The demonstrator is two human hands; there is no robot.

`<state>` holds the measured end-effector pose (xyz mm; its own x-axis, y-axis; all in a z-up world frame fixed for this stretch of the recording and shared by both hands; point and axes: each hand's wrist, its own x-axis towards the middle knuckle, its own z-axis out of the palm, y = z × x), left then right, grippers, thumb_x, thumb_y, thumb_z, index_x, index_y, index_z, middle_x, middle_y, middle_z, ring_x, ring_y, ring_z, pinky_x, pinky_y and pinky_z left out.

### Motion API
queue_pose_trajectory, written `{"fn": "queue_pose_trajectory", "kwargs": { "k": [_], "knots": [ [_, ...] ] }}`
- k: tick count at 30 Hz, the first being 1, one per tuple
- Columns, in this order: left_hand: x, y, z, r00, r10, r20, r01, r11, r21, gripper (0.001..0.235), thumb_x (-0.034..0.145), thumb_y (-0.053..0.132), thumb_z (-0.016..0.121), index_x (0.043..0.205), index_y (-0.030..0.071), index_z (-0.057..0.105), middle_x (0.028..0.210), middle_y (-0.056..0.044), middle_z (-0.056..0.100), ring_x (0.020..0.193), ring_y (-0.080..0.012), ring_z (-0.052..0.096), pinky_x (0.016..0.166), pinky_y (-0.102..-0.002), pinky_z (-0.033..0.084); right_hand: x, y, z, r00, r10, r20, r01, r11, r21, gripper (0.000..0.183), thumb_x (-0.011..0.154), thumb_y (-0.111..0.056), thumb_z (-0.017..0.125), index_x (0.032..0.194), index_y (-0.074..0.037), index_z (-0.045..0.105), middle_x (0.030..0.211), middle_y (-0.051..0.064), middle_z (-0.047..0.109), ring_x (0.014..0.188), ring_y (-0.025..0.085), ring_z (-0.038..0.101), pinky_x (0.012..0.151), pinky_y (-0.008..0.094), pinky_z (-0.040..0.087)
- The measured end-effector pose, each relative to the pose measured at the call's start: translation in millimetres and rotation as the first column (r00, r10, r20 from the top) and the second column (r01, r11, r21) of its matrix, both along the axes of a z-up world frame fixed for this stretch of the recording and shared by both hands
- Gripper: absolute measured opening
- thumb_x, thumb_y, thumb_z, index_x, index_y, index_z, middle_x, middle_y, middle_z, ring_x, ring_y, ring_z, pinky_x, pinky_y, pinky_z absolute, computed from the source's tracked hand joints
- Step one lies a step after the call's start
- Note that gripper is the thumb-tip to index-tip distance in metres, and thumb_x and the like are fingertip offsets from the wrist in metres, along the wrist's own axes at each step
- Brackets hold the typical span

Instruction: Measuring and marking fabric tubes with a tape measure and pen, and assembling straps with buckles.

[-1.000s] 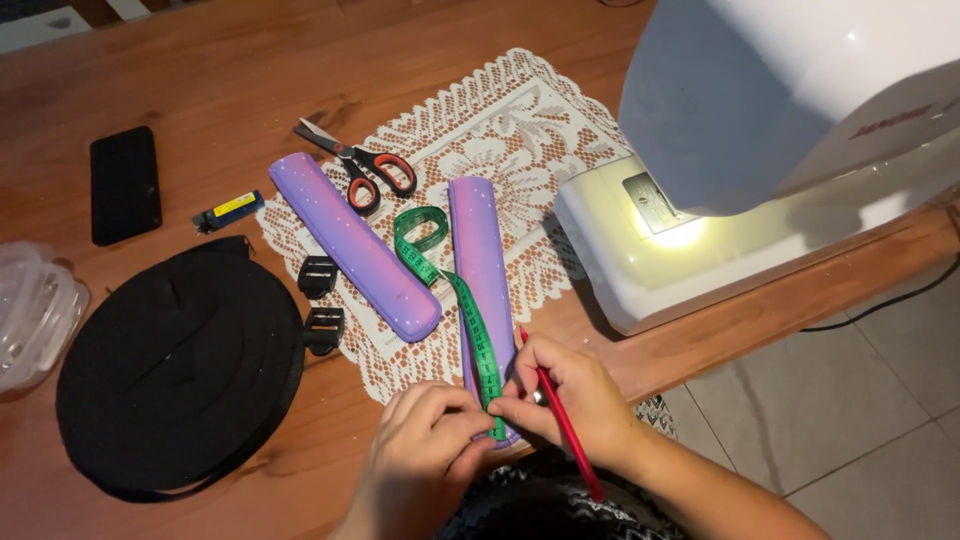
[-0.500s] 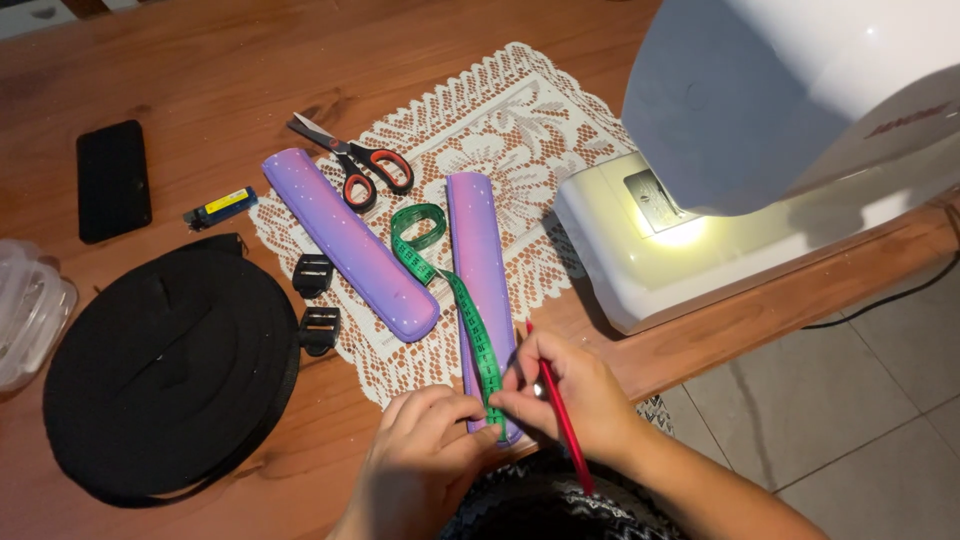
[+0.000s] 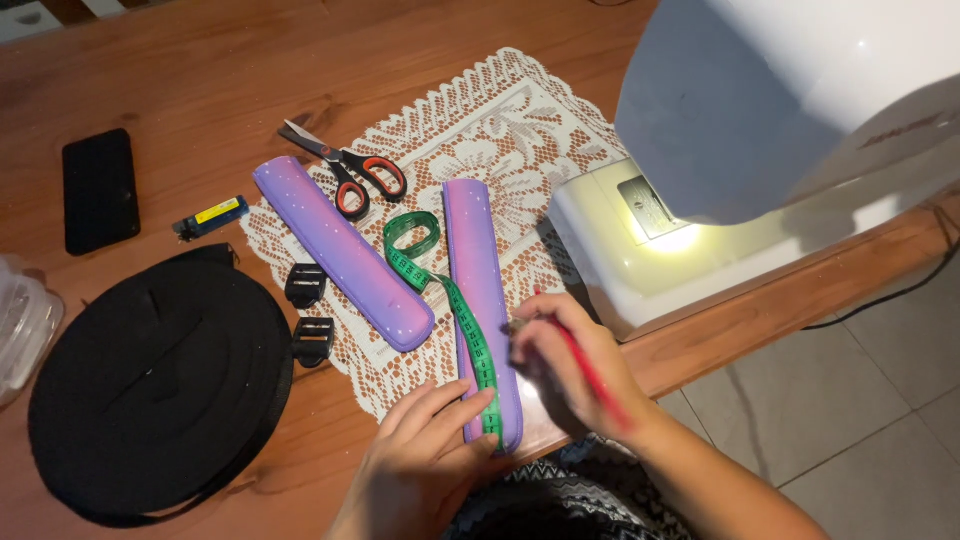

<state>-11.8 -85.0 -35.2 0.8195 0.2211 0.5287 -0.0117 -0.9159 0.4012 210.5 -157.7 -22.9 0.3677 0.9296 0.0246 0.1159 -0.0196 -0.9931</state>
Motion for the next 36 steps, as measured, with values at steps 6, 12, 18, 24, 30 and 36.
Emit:
{"fn": "queue_pose_trajectory", "kwargs": {
  "k": [6,12,18,24,30,36],
  "knots": [
    [3.0,-0.1,8.0,1.000,0.029,-0.011,-0.029,0.998,-0.049,0.014,0.093,0.027,0.075,0.096,0.015,0.070,0.129,-0.015,0.070,0.122,-0.0384,0.065,0.101,-0.056,0.047,7.6,-20.6,-9.6,0.981,0.168,0.101,-0.189,0.946,0.263,0.018,0.096,-0.010,0.061,0.111,-0.002,0.067,0.087,0.002,0.069,0.076,0.010,0.062,0.070,0.024,0.053],
    [1.2,3.1,3.3,1.000,-0.004,-0.027,0.003,0.999,-0.035,0.011,0.097,0.020,0.064,0.093,0.014,0.072,0.133,-0.015,0.065,0.123,-0.0396,0.061,0.100,-0.056,0.046,1.8,-24.6,-10.0,0.932,0.152,0.329,-0.203,0.971,0.126,0.018,0.080,-0.003,0.064,0.090,-0.011,0.078,0.071,-0.001,0.068,0.055,0.006,0.057,0.055,0.021,0.048],
    [-0.4,4.1,3.4,0.999,-0.008,-0.053,0.005,0.999,-0.050,0.021,0.099,0.024,0.055,0.099,0.016,0.074,0.137,-0.014,0.064,0.125,-0.0412,0.060,0.100,-0.058,0.046,-1.0,-23.7,-12.8,0.921,0.103,0.376,-0.151,0.984,0.098,0.018,0.079,-0.005,0.066,0.089,-0.012,0.079,0.067,-0.005,0.067,0.053,0.005,0.057,0.053,0.021,0.048],
    [2.7,-1.1,1.7,0.996,0.053,-0.074,-0.054,0.998,-0.022,0.014,0.095,0.024,0.063,0.105,0.018,0.071,0.139,-0.008,0.065,0.127,-0.0355,0.061,0.105,-0.058,0.043,-1.8,-20.8,-4.8,0.899,0.141,0.415,-0.203,0.973,0.111,0.017,0.080,-0.005,0.066,0.091,-0.012,0.077,0.070,-0.003,0.067,0.055,0.006,0.058,0.055,0.021,0.050],
    [6.2,-0.7,8.1,0.985,0.112,-0.135,-0.079,0.970,0.230,0.042,0.084,0.045,0.072,0.120,0.024,0.065,0.123,-0.002,0.066,0.116,-0.0333,0.061,0.100,-0.069,0.039,-3.2,-20.0,-0.2,0.872,0.154,0.464,-0.218,0.972,0.087,0.016,0.081,-0.006,0.066,0.088,-0.016,0.076,0.066,-0.005,0.063,0.054,0.007,0.057,0.053,0.022,0.048],
    [-2.0,2.8,2.5,0.985,0.116,-0.131,-0.082,0.967,0.241,0.041,0.087,0.054,0.068,0.116,0.026,0.068,0.135,-0.011,0.064,0.125,-0.0392,0.058,0.105,-0.068,0.036,-4.2,-19.0,0.3,0.856,0.139,0.498,-0.213,0.972,0.096,0.017,0.079,-0.006,0.068,0.090,-0.017,0.075,0.070,-0.004,0.067,0.052,0.006,0.059,0.052,0.021,0.049]
  ]
}}
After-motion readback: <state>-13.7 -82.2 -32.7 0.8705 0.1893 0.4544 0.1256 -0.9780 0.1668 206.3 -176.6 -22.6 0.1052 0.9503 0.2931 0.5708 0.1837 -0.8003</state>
